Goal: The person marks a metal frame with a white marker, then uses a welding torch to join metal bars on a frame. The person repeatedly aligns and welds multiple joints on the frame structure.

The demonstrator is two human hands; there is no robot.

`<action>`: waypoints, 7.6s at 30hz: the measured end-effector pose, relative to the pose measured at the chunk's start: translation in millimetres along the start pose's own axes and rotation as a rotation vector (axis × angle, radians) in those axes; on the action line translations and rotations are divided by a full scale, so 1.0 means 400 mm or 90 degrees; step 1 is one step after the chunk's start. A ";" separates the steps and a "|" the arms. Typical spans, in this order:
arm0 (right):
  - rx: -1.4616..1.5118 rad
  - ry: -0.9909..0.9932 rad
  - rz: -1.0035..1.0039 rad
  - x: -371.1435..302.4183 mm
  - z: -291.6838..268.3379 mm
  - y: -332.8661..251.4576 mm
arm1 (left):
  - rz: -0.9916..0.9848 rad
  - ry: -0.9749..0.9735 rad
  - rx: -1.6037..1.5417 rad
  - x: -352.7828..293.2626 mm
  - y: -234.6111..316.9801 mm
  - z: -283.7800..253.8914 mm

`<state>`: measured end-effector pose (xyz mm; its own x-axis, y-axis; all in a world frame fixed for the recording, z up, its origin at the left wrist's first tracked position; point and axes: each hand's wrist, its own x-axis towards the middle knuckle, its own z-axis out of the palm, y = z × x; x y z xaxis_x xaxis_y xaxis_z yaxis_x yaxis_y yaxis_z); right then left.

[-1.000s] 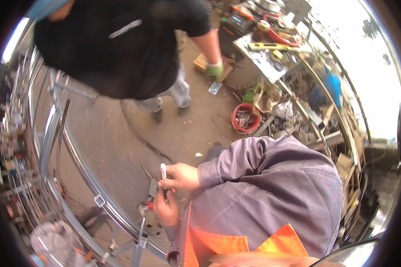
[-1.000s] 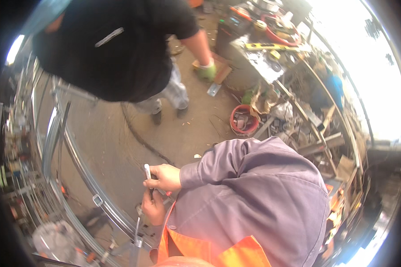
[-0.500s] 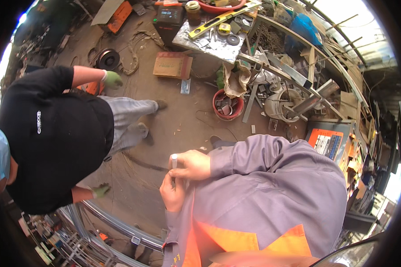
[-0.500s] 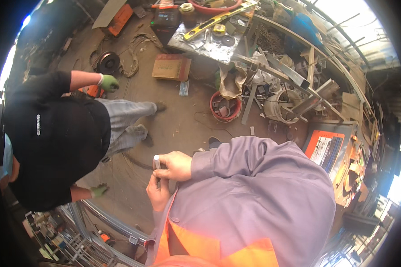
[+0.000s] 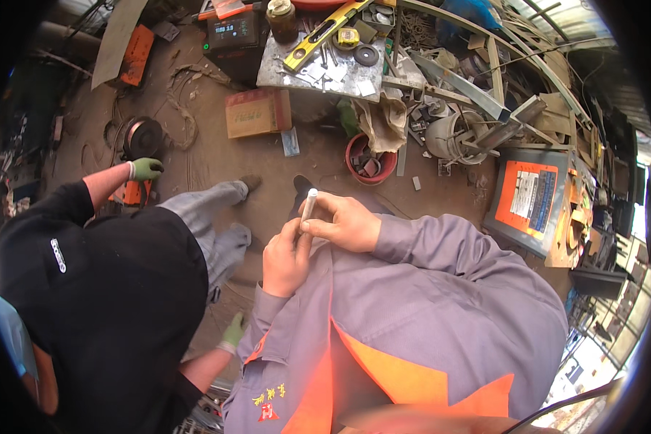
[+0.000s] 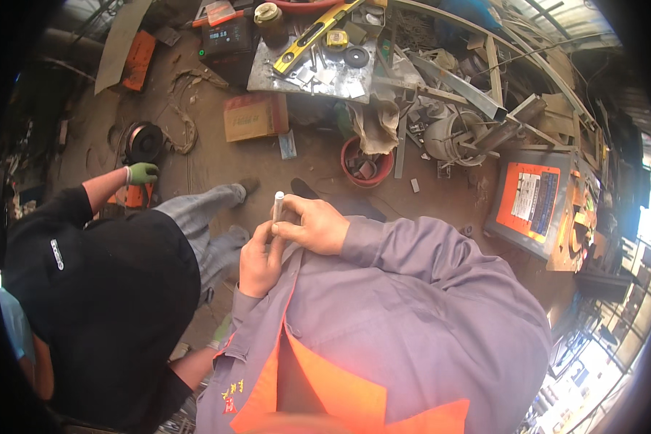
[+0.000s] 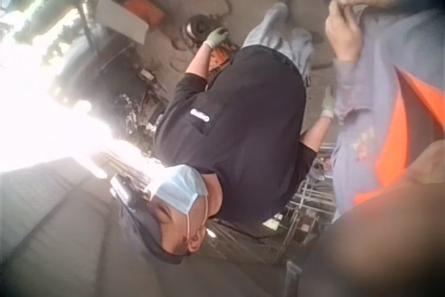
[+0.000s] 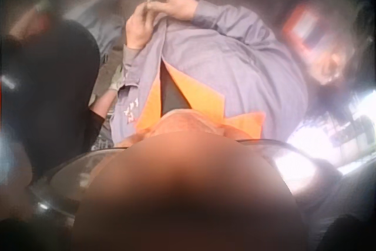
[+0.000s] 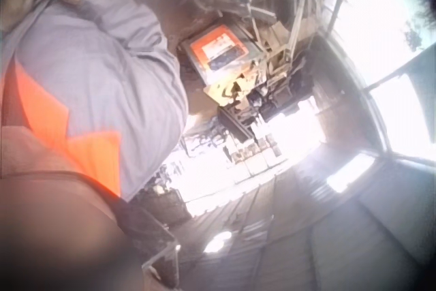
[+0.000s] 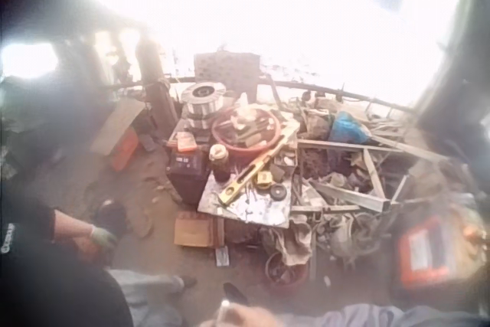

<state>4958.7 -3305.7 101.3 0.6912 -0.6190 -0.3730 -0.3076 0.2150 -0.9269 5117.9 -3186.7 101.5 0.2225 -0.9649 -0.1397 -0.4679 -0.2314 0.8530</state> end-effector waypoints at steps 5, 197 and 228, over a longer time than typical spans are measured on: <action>0.055 0.086 0.069 0.133 -0.049 -0.031 | -0.042 -0.089 0.006 0.152 -0.032 -0.107; -0.083 -0.027 -0.110 0.683 -0.329 -0.409 | 0.081 -0.071 -1.186 0.849 -0.070 -0.128; 0.389 0.479 0.153 1.014 -0.969 0.196 | -0.410 -0.041 -0.872 0.861 -0.148 -0.085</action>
<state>4961.4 -3832.6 -106.5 -0.0047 -0.7795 -0.6264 0.1506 0.6187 -0.7711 5251.3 -3500.9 20.1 0.0190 -0.7592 -0.6506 0.8334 -0.3474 0.4299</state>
